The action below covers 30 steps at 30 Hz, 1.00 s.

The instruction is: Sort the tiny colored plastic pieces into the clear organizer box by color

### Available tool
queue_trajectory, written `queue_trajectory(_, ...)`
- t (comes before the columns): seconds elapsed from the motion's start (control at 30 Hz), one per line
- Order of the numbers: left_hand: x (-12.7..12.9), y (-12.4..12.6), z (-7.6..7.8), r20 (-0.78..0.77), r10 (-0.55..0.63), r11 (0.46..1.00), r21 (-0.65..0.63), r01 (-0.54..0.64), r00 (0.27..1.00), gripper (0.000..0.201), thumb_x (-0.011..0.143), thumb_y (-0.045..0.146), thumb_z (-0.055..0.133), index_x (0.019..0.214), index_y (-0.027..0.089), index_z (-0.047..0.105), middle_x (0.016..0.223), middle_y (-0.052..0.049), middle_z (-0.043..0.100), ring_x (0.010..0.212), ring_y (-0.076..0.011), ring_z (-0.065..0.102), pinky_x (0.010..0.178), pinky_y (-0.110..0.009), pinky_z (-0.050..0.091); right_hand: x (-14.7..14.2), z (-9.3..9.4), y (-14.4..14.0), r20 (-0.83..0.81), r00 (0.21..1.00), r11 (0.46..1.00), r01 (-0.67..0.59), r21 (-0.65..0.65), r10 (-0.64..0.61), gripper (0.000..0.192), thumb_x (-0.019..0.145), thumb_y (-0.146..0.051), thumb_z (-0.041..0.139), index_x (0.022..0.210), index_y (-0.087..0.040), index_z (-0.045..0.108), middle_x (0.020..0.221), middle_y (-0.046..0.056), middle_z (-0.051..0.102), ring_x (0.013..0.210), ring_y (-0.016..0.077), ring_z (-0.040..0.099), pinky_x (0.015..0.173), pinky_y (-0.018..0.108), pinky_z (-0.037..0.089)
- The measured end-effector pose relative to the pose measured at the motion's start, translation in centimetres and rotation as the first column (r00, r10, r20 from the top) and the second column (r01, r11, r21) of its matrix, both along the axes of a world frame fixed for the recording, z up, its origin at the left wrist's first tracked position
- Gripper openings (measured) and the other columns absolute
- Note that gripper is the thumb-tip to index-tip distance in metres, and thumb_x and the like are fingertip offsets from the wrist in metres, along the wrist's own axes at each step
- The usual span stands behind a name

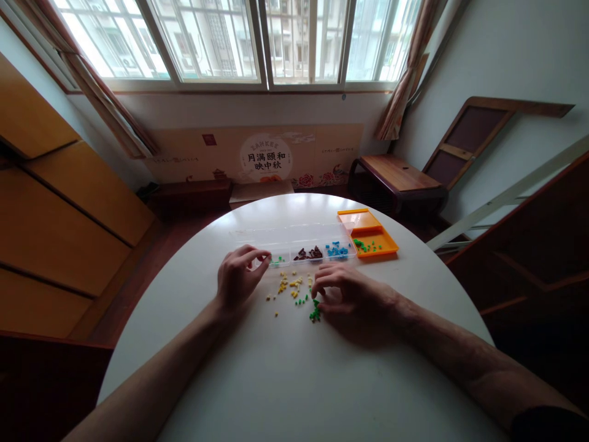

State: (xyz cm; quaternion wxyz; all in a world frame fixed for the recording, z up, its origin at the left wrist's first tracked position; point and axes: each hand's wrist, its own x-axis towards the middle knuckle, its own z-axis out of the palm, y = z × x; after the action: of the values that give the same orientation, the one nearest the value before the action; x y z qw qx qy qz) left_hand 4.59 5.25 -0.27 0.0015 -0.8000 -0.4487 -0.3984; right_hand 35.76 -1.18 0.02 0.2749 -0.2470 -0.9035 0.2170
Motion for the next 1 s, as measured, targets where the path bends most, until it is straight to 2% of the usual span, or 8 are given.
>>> queue_trajectory(0.3, -0.18, 0.02, -0.04, -0.003, 0.000, 1.000, -0.029, 0.000, 1.000, 0.013, 0.098, 0.030, 0.074, 0.097, 0.025, 0.086, 0.089, -0.001, 0.076, 0.066, -0.0147, 0.056, 0.071, -0.030, 0.049, -0.32, 0.66, -0.41, 0.005, 1.000, 1.000, 0.021, -0.009, -0.021, 0.014, 0.088, -0.020, 0.078, 0.102, -0.023, 0.077, 0.092, 0.002, 0.072, 0.088, 0.0178, 0.063, 0.083, 0.032, 0.050)
queue_trajectory(0.63, -0.15, -0.02, 0.07, 0.002, -0.009, 0.999, -0.032, 0.009, 1.000, 0.015, 0.099, 0.033, 0.074, 0.096, 0.025, 0.086, 0.088, -0.001, 0.076, 0.065, -0.0150, 0.056, 0.069, -0.031, 0.049, -0.09, 0.22, -0.30, 0.006, 1.000, 1.000, 0.004, -0.018, -0.004, 0.026, 0.088, -0.012, 0.076, 0.109, -0.026, 0.082, 0.098, 0.002, 0.076, 0.090, 0.0176, 0.066, 0.087, 0.032, 0.053)
queue_trajectory(1.0, -0.01, -0.32, 0.17, -0.019, -0.038, 0.999, -0.008, 0.038, 0.999, 0.018, 0.101, 0.034, 0.072, 0.092, 0.024, 0.084, 0.086, -0.001, 0.075, 0.065, -0.0149, 0.057, 0.077, -0.034, 0.051, -0.14, 0.56, -0.06, -0.037, 0.999, 0.993, -0.040, -0.112, 0.037, 0.007, 0.097, -0.020, 0.077, 0.102, -0.023, 0.081, 0.102, 0.004, 0.077, 0.093, 0.0171, 0.069, 0.088, 0.031, 0.055)
